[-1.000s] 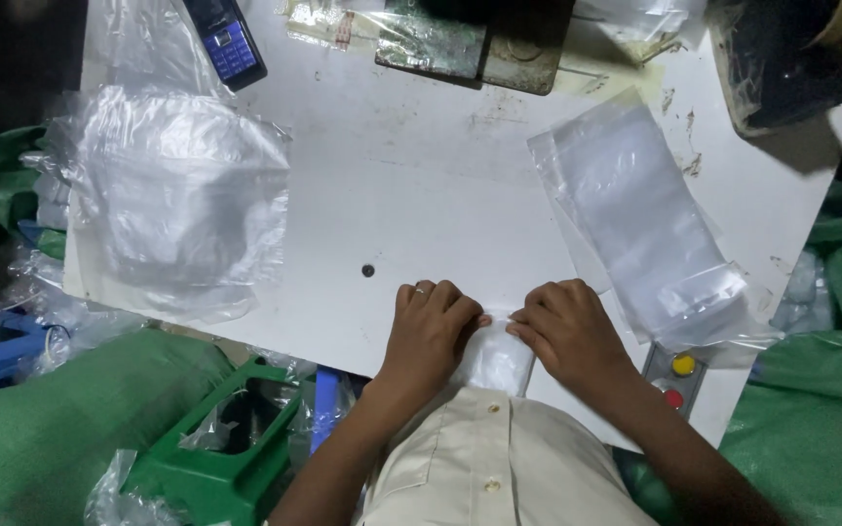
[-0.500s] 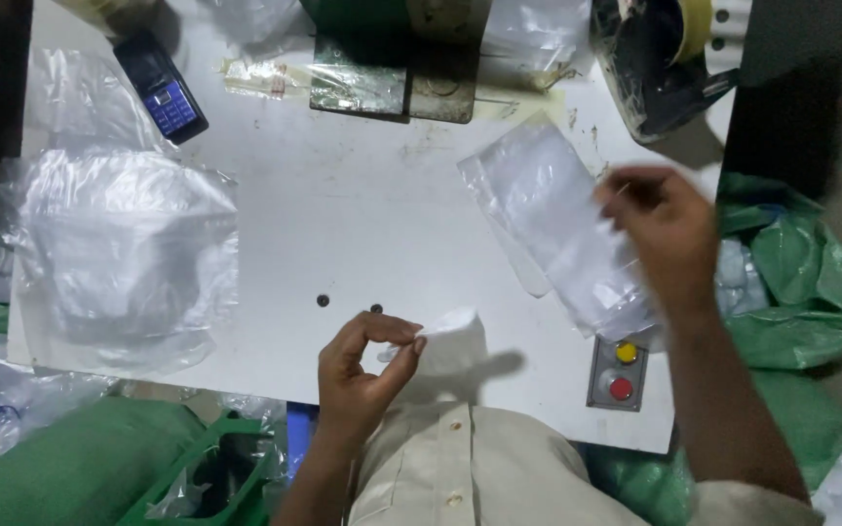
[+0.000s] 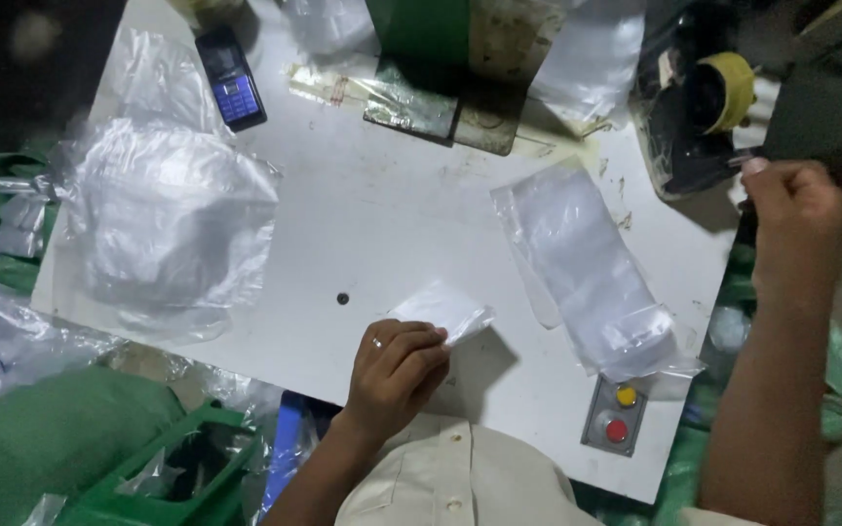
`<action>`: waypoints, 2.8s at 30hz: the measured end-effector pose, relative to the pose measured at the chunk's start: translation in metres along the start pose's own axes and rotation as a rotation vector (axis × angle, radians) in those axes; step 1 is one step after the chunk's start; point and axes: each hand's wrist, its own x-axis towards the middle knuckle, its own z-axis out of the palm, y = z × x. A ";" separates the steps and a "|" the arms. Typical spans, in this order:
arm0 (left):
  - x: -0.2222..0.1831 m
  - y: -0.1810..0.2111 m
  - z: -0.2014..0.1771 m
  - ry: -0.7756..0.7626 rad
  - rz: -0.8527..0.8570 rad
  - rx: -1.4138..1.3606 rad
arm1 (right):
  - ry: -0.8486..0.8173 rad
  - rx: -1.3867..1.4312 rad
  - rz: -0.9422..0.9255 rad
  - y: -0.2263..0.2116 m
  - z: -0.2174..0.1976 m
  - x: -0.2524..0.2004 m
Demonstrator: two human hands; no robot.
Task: Sorting and inspecting small plastic bags at a workstation
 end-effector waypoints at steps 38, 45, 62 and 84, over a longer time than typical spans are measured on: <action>0.012 0.007 0.041 -0.107 -0.887 -0.666 | 0.388 -0.416 -0.213 0.007 -0.087 -0.186; -0.002 0.002 0.040 -0.167 -0.827 -0.435 | -0.001 -0.061 0.257 -0.103 -0.022 -0.170; 0.023 0.008 0.055 -0.199 -0.742 -0.383 | -0.364 -0.257 0.307 -0.146 0.064 -0.137; -0.027 0.008 -0.029 -0.824 -1.101 -0.816 | -0.571 0.109 0.282 -0.153 0.054 -0.220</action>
